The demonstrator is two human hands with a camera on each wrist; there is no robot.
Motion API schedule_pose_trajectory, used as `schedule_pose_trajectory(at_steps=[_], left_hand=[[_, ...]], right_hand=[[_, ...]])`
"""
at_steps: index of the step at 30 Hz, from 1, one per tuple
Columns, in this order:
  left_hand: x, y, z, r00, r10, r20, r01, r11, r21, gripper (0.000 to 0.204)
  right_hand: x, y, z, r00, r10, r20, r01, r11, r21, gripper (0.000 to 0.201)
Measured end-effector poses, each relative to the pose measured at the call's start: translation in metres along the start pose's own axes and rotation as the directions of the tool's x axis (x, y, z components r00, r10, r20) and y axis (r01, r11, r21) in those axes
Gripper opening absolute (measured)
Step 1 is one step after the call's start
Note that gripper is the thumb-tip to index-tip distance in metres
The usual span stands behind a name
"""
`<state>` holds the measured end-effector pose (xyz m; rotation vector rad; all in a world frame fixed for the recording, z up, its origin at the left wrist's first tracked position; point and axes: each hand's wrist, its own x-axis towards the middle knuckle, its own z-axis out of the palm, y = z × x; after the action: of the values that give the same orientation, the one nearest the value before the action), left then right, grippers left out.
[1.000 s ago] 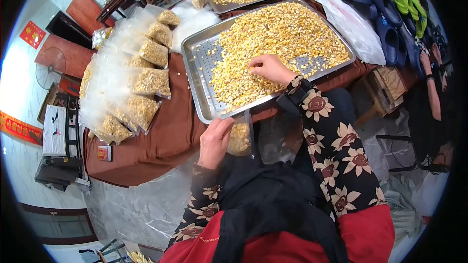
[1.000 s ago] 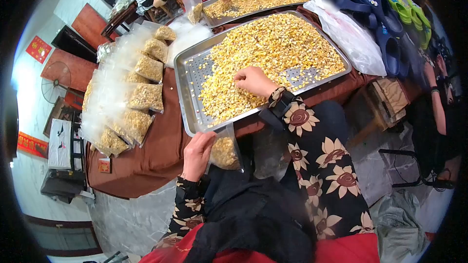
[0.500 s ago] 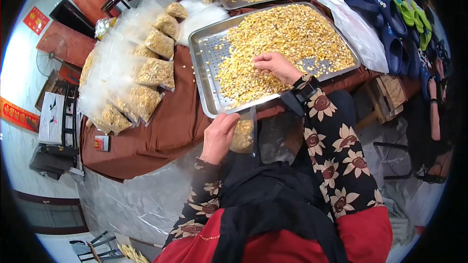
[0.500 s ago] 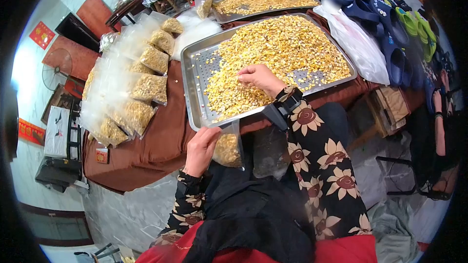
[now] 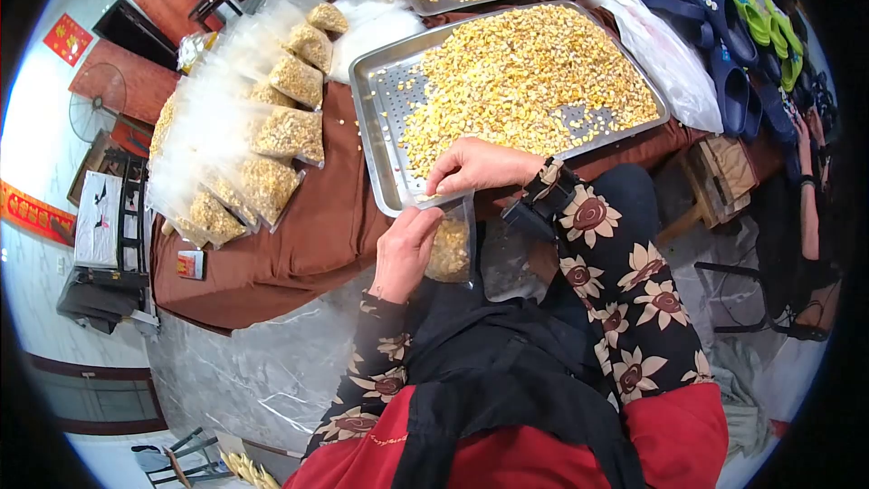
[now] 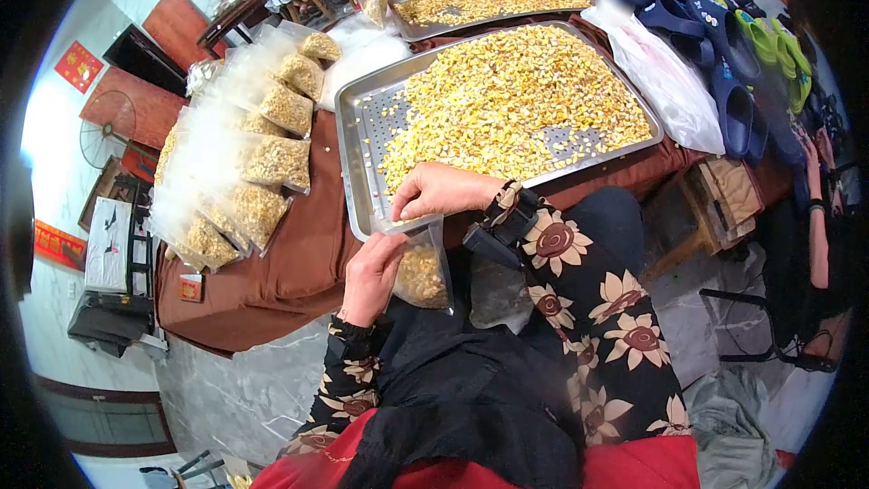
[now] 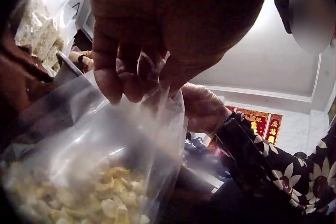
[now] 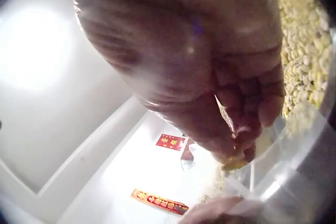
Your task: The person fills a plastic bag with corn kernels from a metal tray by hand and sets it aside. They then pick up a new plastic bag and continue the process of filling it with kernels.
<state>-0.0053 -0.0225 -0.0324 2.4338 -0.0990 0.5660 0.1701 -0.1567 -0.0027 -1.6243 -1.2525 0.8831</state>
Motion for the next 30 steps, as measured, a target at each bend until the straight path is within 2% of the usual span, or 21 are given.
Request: schedule_pose_trajectory(at_steps=[3, 5, 6, 7, 8, 9, 10, 11, 12, 14, 15, 16, 17, 18, 19, 21, 22, 23, 25, 29, 30], left_hand=[[-0.002, 0.001, -0.003, 1.0, -0.01, 0.027, 0.01, 1.0, 0.003, 0.015], [-0.001, 0.005, -0.004, 1.0, 0.01, 0.001, -0.01, 1.0, 0.012, 0.012], [-0.001, 0.005, -0.003, 1.0, -0.019, 0.017, 0.019, 1.0, 0.01, 0.013], [-0.003, 0.001, -0.003, 0.998, -0.033, 0.045, 0.033, 0.999, -0.002, 0.014], [-0.006, -0.006, -0.001, 0.999, 0.022, 0.036, -0.02, 0.999, -0.037, 0.016], [-0.008, -0.007, -0.001, 0.999, 0.03, 0.033, -0.03, 1.0, 0.003, 0.016], [-0.007, -0.008, -0.002, 0.999, 0.023, 0.045, -0.023, 1.0, -0.016, 0.019], [-0.008, -0.009, -0.004, 0.998, 0.004, 0.059, -0.003, 1.0, -0.024, 0.022], [-0.008, -0.011, -0.001, 0.998, -0.004, 0.068, 0.007, 0.999, -0.049, 0.021], [-0.006, -0.011, -0.001, 0.998, -0.013, 0.069, 0.019, 0.995, -0.096, 0.02], [-0.005, -0.008, -0.001, 0.998, -0.009, 0.06, 0.017, 0.992, -0.128, 0.02], [-0.006, -0.003, -0.007, 0.996, -0.004, 0.094, 0.004, 1.0, 0.003, 0.017], [-0.007, -0.007, -0.005, 0.996, 0.031, 0.08, -0.032, 0.999, 0.008, 0.018], [-0.009, -0.009, -0.004, 0.996, 0.028, 0.086, -0.03, 0.999, 0.014, 0.018], [-0.01, -0.011, -0.003, 0.996, 0.024, 0.087, -0.026, 0.999, 0.021, 0.018], [-0.009, -0.006, -0.005, 0.996, 0.033, 0.085, -0.034, 0.999, 0.011, 0.018], [-0.009, -0.005, -0.006, 0.996, 0.029, 0.08, -0.03, 0.999, 0.015, 0.018], [-0.01, -0.005, -0.006, 0.996, 0.034, 0.082, -0.036, 0.999, 0.012, 0.018], [-0.01, -0.006, -0.006, 0.996, 0.025, 0.087, -0.028, 0.999, 0.041, 0.019], [-0.01, -0.008, -0.008, 0.994, 0.028, 0.102, -0.031, 0.999, 0.03, 0.019], [-0.01, -0.008, -0.008, 0.994, 0.021, 0.11, -0.025, 0.999, 0.035, 0.019]], right_hand=[[0.007, 0.014, 0.001, 0.999, -0.046, -0.03, 0.045, 0.999, -0.007, 0.021], [0.005, 0.024, -0.01, 0.981, -0.138, -0.135, 0.127, 0.988, -0.09, 0.021], [0.006, 0.039, -0.015, 0.967, -0.123, -0.223, 0.098, 0.988, -0.118, 0.023], [0.003, 0.046, -0.019, 0.942, -0.012, -0.335, -0.036, 0.99, -0.138, 0.031], [0.0, 0.066, -0.021, 0.877, -0.165, -0.452, -0.059, 0.895, -0.441, 0.042], [-0.003, 0.078, -0.026, 0.86, -0.173, -0.48, -0.202, 0.748, -0.632, 0.048], [-0.01, 0.07, -0.03, 0.879, -0.036, -0.476, -0.35, 0.63, -0.693, 0.05], [-0.017, 0.064, -0.031, 0.872, 0.006, -0.49, -0.41, 0.555, -0.724, 0.054], [-0.019, 0.064, -0.035, 0.886, 0.137, -0.444, -0.43, 0.606, -0.67, 0.061], [-0.021, 0.056, -0.027, 0.891, 0.161, -0.425, -0.426, 0.623, -0.656, 0.062], [-0.019, 0.07, -0.02, 0.874, 0.037, -0.484, -0.401, 0.617, -0.677, 0.053], [-0.01, 0.083, -0.021, 0.889, 0.074, -0.453, -0.381, 0.67, -0.638, 0.04], [0.002, 0.101, -0.02, 0.87, -0.031, -0.492, -0.337, 0.692, -0.639, 0.028], [-0.003, 0.093, -0.02, 0.86, -0.081, -0.504, -0.299, 0.72, -0.626, 0.016], [-0.007, 0.086, -0.02, 0.853, -0.073, -0.517, -0.319, 0.71, -0.628, 0.016], [-0.011, 0.068, -0.021, 0.791, -0.125, -0.599, -0.291, 0.784, -0.548, 0.01], [-0.021, 0.05, -0.021, 0.746, -0.026, -0.665, -0.255, 0.912, -0.321, 0.013], [-0.017, 0.06, -0.022, 0.742, -0.026, -0.669, -0.258, 0.911, -0.321, 0.013], [-0.006, 0.076, -0.023, 0.685, -0.195, -0.702, -0.299, 0.803, -0.516, 0.012], [0.0, 0.076, -0.025, 0.719, -0.171, -0.674, -0.227, 0.858, -0.46, 0.011], [0.005, 0.074, -0.023, 0.731, -0.218, -0.647, -0.05, 0.928, -0.37, 0.012]])
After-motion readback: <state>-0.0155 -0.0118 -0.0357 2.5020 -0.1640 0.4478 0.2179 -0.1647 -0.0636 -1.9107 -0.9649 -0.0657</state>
